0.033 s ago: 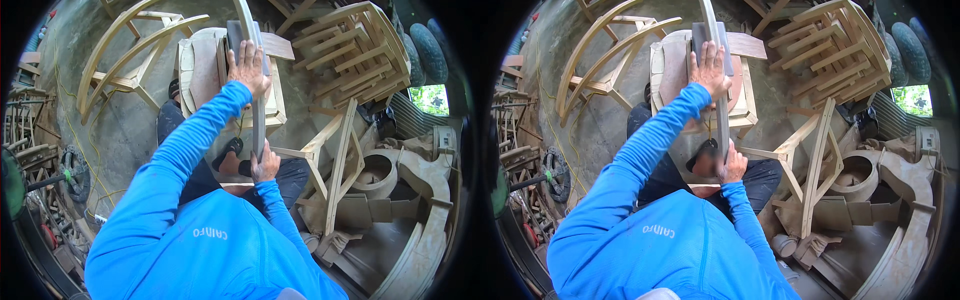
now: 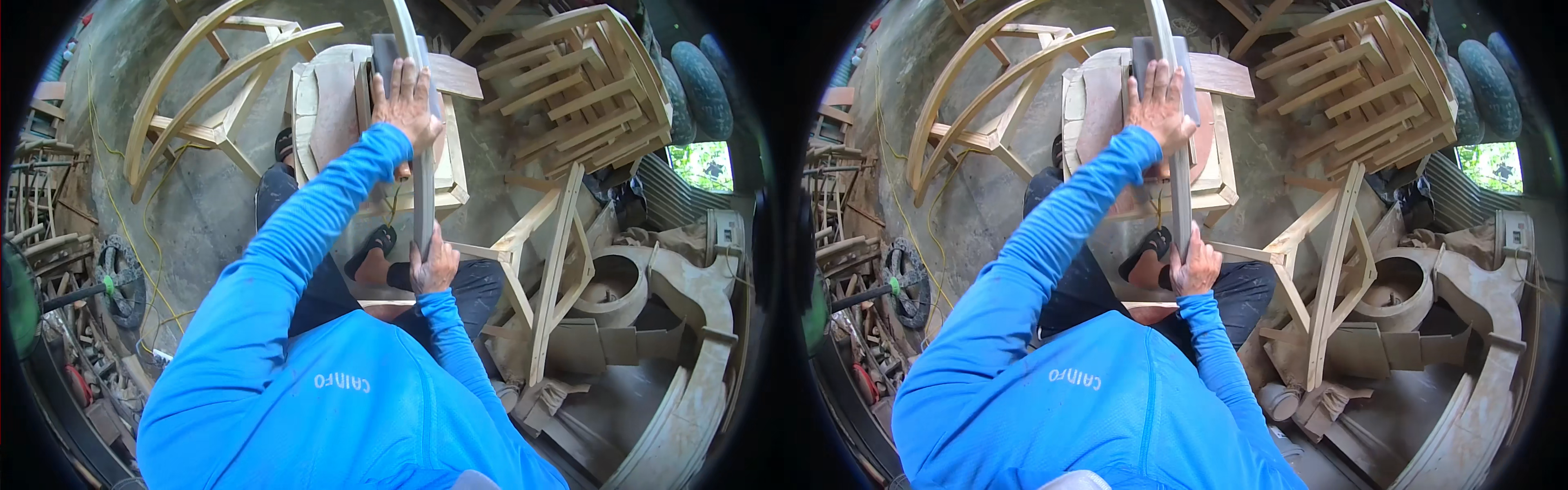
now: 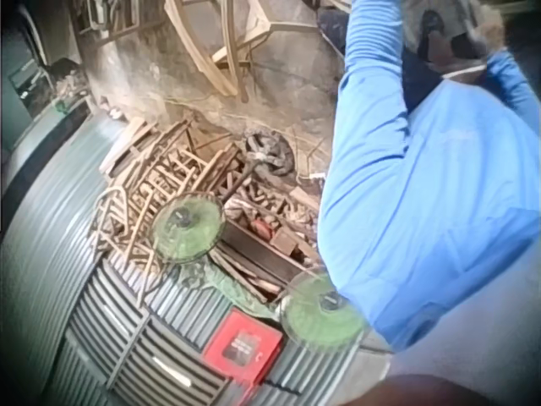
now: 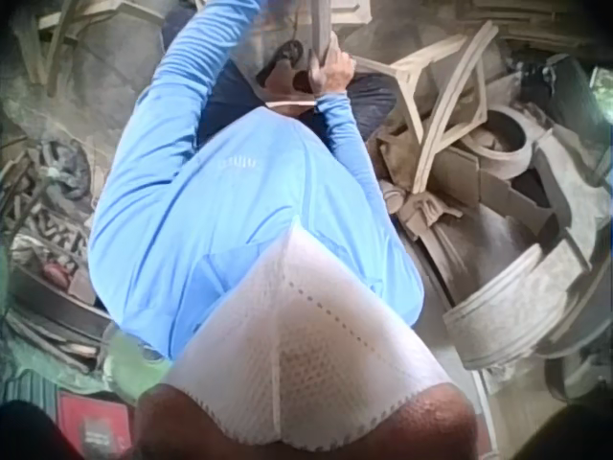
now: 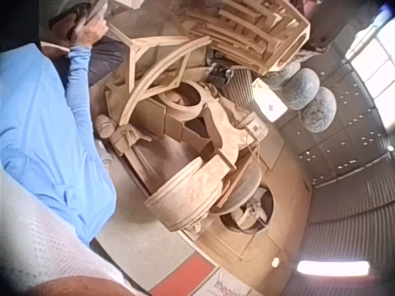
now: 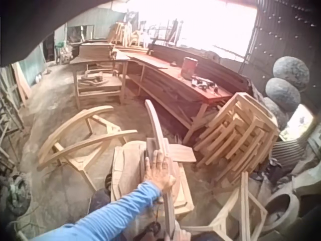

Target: Sanding a curved wooden furniture component using a sanding block or machine.

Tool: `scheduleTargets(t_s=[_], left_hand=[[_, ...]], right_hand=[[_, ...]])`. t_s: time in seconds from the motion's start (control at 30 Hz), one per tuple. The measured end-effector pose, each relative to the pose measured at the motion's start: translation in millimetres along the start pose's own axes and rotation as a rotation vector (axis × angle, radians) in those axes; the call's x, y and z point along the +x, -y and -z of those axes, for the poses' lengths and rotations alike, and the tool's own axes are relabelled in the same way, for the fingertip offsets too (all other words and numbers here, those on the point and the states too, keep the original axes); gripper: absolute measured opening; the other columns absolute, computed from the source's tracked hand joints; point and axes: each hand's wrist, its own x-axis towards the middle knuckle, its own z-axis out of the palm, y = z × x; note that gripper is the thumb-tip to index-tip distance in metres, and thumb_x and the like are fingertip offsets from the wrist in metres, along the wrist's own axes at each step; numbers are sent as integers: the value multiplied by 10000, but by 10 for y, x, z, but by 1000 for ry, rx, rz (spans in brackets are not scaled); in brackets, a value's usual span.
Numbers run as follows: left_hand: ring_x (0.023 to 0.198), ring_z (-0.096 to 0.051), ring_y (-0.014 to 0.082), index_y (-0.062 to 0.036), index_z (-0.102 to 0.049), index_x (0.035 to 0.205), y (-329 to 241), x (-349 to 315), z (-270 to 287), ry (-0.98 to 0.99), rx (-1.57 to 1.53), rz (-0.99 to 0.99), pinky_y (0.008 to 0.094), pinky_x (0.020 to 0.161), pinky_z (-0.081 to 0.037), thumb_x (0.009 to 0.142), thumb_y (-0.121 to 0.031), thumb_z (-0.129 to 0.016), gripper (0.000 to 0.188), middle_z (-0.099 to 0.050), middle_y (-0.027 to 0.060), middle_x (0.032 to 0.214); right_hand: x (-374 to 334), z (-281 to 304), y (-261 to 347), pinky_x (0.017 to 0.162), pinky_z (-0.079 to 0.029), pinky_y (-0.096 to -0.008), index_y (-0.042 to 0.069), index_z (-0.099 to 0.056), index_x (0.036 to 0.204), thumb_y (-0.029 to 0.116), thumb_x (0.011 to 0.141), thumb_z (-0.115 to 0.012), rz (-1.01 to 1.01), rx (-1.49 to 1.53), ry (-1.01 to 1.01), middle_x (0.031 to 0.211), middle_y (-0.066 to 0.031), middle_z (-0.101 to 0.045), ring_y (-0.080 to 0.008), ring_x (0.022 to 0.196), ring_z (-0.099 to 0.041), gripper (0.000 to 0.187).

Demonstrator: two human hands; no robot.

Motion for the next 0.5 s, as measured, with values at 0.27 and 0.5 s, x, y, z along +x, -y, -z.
scheduleTargets(t_s=[0.27, 0.5], left_hand=[[1611, -70, 315, -131, -192, 1659, 748, 1516, -21, 21, -74, 180, 586, 1275, -32, 885, -518, -544, 934, -103, 160, 1734], [1609, -22, 345, -63, -169, 1652, 1169, 2332, 233, 291, -259, 264, 564, 1282, -36, 953, -506, -466, 880, -96, 155, 1738]], right_hand=[[1547, 298, 407, 696, -406, -417, 115, -475, 1547, 294, 858, -768, 84, -110, 54, 803, -154, -682, -289, 704, -648, 771], [2699, 266, 610, 695, -432, -420, 162, -497, 1534, 258, 873, -729, 135, -142, 50, 828, -172, -717, -316, 702, -681, 707]])
